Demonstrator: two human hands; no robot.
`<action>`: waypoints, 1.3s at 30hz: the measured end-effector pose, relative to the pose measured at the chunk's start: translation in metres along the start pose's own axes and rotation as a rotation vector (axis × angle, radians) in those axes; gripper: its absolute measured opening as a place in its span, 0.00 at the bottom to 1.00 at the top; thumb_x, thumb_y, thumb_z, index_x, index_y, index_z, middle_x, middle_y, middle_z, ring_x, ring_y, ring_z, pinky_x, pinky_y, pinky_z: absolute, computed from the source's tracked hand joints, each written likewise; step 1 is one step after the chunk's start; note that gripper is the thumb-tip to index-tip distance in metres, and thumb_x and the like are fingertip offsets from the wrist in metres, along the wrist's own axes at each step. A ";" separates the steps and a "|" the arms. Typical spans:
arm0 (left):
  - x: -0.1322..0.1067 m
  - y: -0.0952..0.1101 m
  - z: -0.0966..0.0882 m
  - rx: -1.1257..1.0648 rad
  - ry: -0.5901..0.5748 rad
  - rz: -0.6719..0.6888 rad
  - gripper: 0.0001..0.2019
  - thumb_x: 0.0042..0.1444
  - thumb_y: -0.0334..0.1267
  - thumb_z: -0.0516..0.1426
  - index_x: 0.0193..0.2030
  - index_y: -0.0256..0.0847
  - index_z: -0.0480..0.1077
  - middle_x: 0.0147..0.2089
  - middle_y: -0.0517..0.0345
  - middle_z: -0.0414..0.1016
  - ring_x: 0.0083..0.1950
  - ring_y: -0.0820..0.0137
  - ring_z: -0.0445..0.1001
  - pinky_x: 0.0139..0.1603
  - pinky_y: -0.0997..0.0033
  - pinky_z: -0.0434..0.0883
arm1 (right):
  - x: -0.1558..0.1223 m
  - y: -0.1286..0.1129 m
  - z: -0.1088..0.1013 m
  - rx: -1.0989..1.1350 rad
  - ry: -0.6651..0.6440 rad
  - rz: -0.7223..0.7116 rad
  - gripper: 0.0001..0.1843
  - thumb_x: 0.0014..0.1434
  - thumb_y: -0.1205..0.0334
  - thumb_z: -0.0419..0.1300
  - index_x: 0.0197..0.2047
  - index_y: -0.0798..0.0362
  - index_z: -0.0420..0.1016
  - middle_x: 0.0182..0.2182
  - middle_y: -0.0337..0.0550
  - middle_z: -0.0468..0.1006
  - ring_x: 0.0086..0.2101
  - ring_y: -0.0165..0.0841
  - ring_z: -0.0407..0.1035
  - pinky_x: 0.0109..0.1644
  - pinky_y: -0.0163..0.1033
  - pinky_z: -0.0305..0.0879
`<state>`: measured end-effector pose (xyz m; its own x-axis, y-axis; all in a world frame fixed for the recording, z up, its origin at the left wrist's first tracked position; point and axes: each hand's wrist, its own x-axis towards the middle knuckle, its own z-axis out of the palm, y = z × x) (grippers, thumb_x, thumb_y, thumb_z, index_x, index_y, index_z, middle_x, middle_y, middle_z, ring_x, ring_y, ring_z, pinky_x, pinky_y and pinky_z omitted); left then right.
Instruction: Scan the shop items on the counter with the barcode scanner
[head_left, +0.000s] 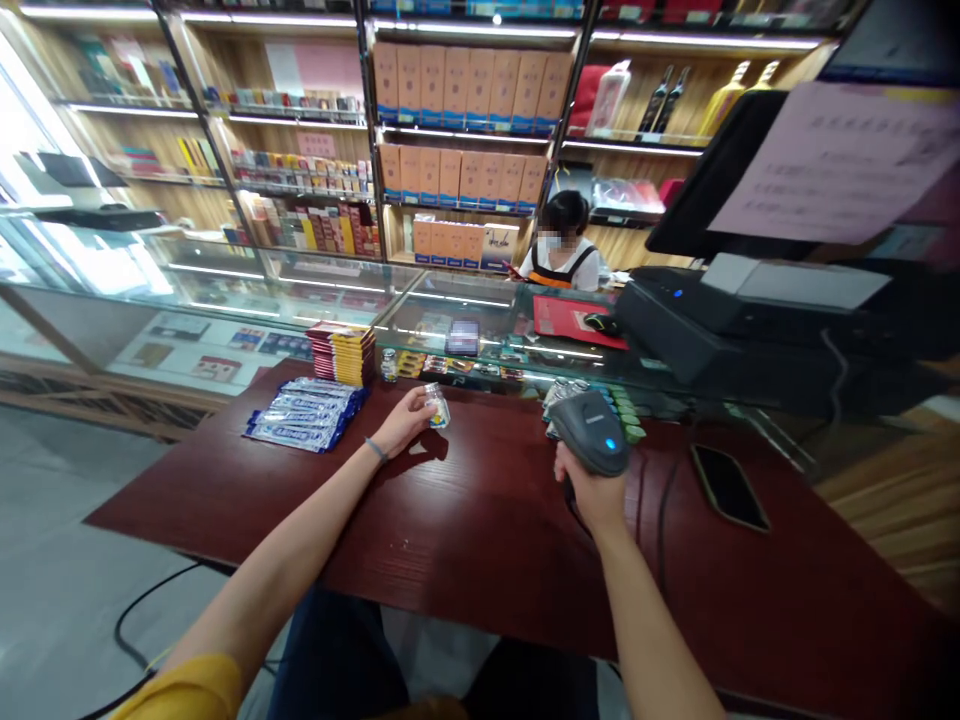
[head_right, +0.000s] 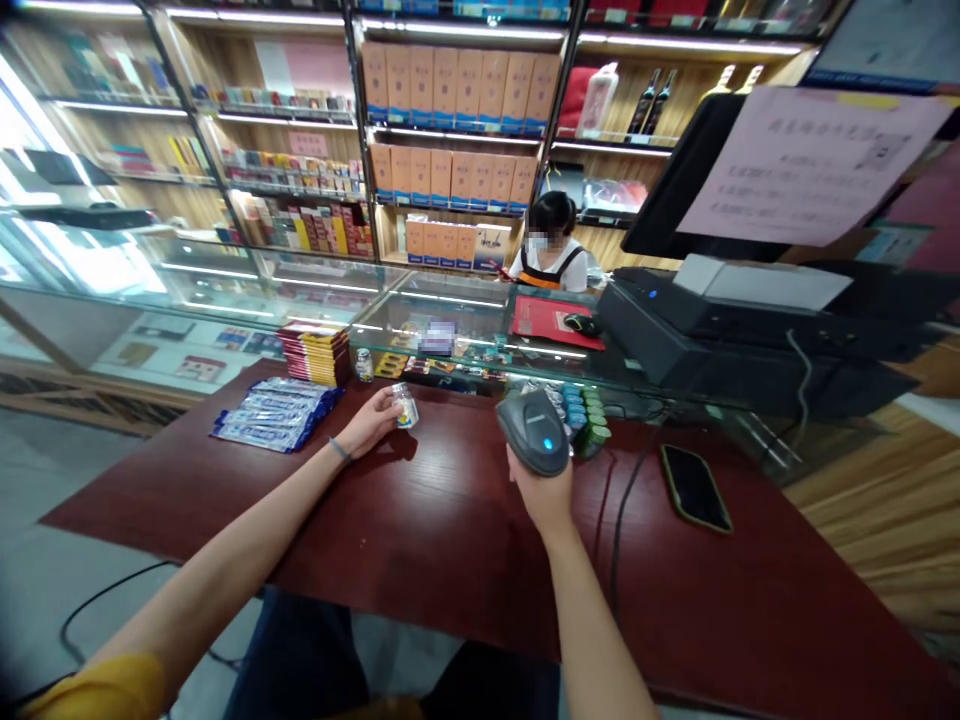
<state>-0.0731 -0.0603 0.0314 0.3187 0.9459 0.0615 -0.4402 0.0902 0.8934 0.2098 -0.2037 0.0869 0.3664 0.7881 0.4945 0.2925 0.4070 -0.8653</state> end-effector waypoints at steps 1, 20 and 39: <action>0.001 0.000 0.005 0.022 0.003 0.006 0.25 0.47 0.38 0.72 0.50 0.40 0.70 0.46 0.55 0.77 0.46 0.68 0.77 0.49 0.65 0.74 | 0.003 -0.006 -0.005 0.023 0.004 0.006 0.18 0.57 0.52 0.67 0.22 0.50 0.68 0.15 0.36 0.69 0.17 0.30 0.64 0.25 0.38 0.68; 0.030 -0.076 0.153 0.340 -0.078 0.141 0.27 0.46 0.37 0.70 0.50 0.41 0.65 0.49 0.52 0.76 0.49 0.63 0.77 0.54 0.58 0.72 | 0.056 -0.010 -0.097 0.065 0.299 -0.079 0.15 0.55 0.55 0.66 0.24 0.48 0.64 0.15 0.31 0.67 0.15 0.28 0.61 0.21 0.36 0.62; 0.037 -0.136 0.205 0.648 -0.081 0.299 0.27 0.48 0.30 0.68 0.55 0.40 0.67 0.44 0.55 0.69 0.45 0.65 0.71 0.48 0.64 0.69 | 0.065 0.001 -0.119 0.047 0.329 -0.066 0.13 0.55 0.54 0.67 0.28 0.48 0.68 0.15 0.30 0.68 0.15 0.28 0.60 0.20 0.37 0.63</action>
<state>0.1705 -0.1011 0.0038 0.3343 0.8730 0.3552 0.0610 -0.3961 0.9162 0.3394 -0.2072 0.1280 0.6159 0.5708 0.5430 0.2872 0.4791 -0.8294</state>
